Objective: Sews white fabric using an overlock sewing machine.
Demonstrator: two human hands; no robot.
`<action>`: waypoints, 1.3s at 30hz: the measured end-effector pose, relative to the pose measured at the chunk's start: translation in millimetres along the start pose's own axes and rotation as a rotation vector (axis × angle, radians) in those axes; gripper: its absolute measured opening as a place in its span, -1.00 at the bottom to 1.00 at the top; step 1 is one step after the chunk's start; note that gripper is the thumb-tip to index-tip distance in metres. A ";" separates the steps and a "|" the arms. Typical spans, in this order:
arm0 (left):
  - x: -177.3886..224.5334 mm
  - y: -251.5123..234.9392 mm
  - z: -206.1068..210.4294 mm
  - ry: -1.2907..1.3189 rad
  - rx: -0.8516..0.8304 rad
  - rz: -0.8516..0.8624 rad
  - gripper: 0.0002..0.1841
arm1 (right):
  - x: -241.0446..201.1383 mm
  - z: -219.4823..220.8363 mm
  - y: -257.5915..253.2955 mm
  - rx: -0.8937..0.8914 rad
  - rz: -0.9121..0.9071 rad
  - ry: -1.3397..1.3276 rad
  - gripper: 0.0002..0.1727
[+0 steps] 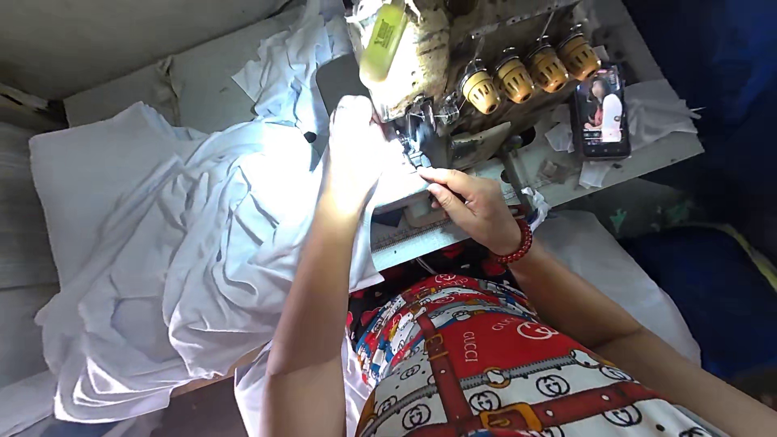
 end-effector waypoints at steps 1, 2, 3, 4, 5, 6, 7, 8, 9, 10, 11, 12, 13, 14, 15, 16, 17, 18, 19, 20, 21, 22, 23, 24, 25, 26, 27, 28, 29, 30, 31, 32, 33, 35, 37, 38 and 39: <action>-2.9 -4.6 0.0 -0.032 0.019 -0.015 -0.75 | -0.8 -0.1 0.3 -0.002 -0.003 -0.003 -0.66; -5.7 -6.8 -0.2 -0.062 0.031 -0.025 -0.72 | -1.7 0.2 1.0 -0.006 -0.006 -0.013 -0.66; -6.8 -6.5 -1.2 -0.089 0.039 -0.023 -0.69 | -3.3 1.1 1.9 -0.013 -0.011 -0.029 -0.67; -6.3 -3.9 -2.8 -0.113 0.036 -0.015 -0.64 | -5.7 2.3 3.0 -0.019 -0.024 -0.049 -0.69; -6.4 0.6 -5.8 -0.104 0.042 -0.015 -0.63 | -8.9 3.5 4.2 -0.024 -0.043 -0.071 -0.71; -8.0 7.8 -9.9 -0.062 0.052 -0.023 -0.64 | -12.8 4.8 5.5 -0.028 -0.067 -0.098 -0.72; -11.0 17.1 -15.4 -0.005 0.080 -0.033 -0.70 | -17.3 5.8 6.7 -0.032 -0.099 -0.128 -0.74; -15.9 28.4 -21.5 0.039 0.113 -0.049 -0.77 | -22.1 6.9 7.9 -0.036 -0.138 -0.157 -0.76; -20.4 41.7 -28.8 0.061 0.150 -0.061 -0.80 | -26.2 8.2 9.4 -0.039 -0.170 -0.177 -0.77; -24.2 56.5 -36.2 0.066 0.193 -0.070 -0.82 | -29.6 9.6 11.0 -0.032 -0.201 -0.190 -0.78; -25.8 72.8 -42.8 0.065 0.221 -0.090 -0.83 | -33.0 10.9 12.3 -0.024 -0.238 -0.197 -0.79; -23.7 89.5 -46.5 0.060 0.220 -0.118 -0.85 | -36.4 12.8 13.2 -0.030 -0.280 -0.207 -0.78; -18.2 104.7 -47.0 0.068 0.206 -0.135 -0.85 | -38.9 15.9 13.9 -0.054 -0.314 -0.213 -0.74; -10.3 116.8 -43.5 0.101 0.181 -0.139 -0.83 | -40.5 19.6 14.1 -0.091 -0.342 -0.209 -0.70; -0.7 126.3 -36.1 0.144 0.140 -0.128 -0.83 | -41.5 22.5 14.2 -0.132 -0.365 -0.197 -0.66; 9.6 132.4 -26.7 0.190 0.099 -0.091 -0.84 | -41.2 23.3 13.8 -0.161 -0.378 -0.184 -0.65; 19.4 135.0 -17.8 0.222 0.067 -0.043 -0.85 | -38.1 21.2 12.7 -0.168 -0.373 -0.165 -0.68; 26.6 134.3 -11.2 0.243 0.052 0.000 -0.86 | -32.4 15.7 10.5 -0.148 -0.341 -0.138 -0.73; 30.3 131.3 -6.9 0.257 0.043 0.027 -0.86 | -25.9 7.7 7.3 -0.114 -0.297 -0.105 -0.78; 31.0 127.0 -4.4 0.265 0.029 0.038 -0.85 | -19.3 -1.5 4.1 -0.076 -0.253 -0.076 -0.81; 29.8 122.6 -4.6 0.272 0.022 0.039 -0.84 | -14.2 -10.8 1.1 -0.040 -0.219 -0.047 -0.82; 27.2 118.1 -7.5 0.280 0.021 0.033 -0.83 | -11.0 -18.7 -0.7 -0.010 -0.191 -0.016 -0.82; 22.5 113.2 -13.5 0.283 0.032 0.019 -0.81 | -9.5 -24.6 -0.6 0.017 -0.169 0.013 -0.82; 14.5 107.0 -22.0 0.268 0.050 -0.003 -0.79 | -9.6 -27.8 0.8 0.037 -0.156 0.032 -0.82; 2.8 99.8 -31.7 0.233 0.081 -0.025 -0.77 | -11.2 -27.7 3.4 0.046 -0.147 0.040 -0.83; -11.6 92.0 -39.8 0.170 0.104 -0.050 -0.74 | -13.7 -24.8 6.8 0.045 -0.146 0.030 -0.83; -28.3 84.9 -42.4 0.089 0.084 -0.086 -0.68 | -16.9 -20.5 10.8 0.038 -0.146 0.002 -0.84; -47.3 79.8 -36.9 -0.001 -0.005 -0.145 -0.54 | -20.4 -14.7 15.0 0.022 -0.145 -0.033 -0.85; -67.3 77.8 -24.3 -0.100 -0.141 -0.220 -0.37 | -23.9 -8.2 19.1 -0.004 -0.146 -0.073 -0.86; -81.8 78.8 -9.1 -0.196 -0.289 -0.268 -0.29 | -26.9 -2.0 22.6 -0.040 -0.147 -0.106 -0.86; -86.4 80.6 3.5 -0.275 -0.403 -0.259 -0.33 | -29.8 3.2 25.6 -0.076 -0.147 -0.131 -0.85; -83.4 83.1 11.3 -0.318 -0.497 -0.232 -0.51 | -32.0 6.5 28.5 -0.105 -0.143 -0.154 -0.83; -81.2 85.6 14.1 -0.313 -0.563 -0.204 -0.67 | -33.3 7.7 30.8 -0.126 -0.133 -0.175 -0.81; -82.4 83.8 -8.4 -0.117 -0.483 -0.169 -0.74 | -32.3 3.9 31.7 -0.136 -0.113 -0.216 -0.82; -80.4 77.6 -67.1 0.017 -0.249 -0.117 -0.66 | -30.1 -4.1 27.3 -0.134 -0.089 -0.260 -0.85; -76.3 74.6 -101.8 0.047 -0.168 -0.074 -0.64 | -31.6 -9.3 22.1 -0.131 -0.087 -0.265 -0.85; -76.9 72.6 -137.2 0.074 -0.101 0.008 -0.65 | -36.2 -15.7 14.6 -0.125 -0.100 -0.264 -0.86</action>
Point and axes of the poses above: each hand's wrist, its own y-axis away from the middle knuckle, its own z-axis out of the palm, x = y × z, the point moved 9 cm from there along -y, towards the middle knuckle, and after that the axes turned 2 degrees about -z, right-handed, at the moved point
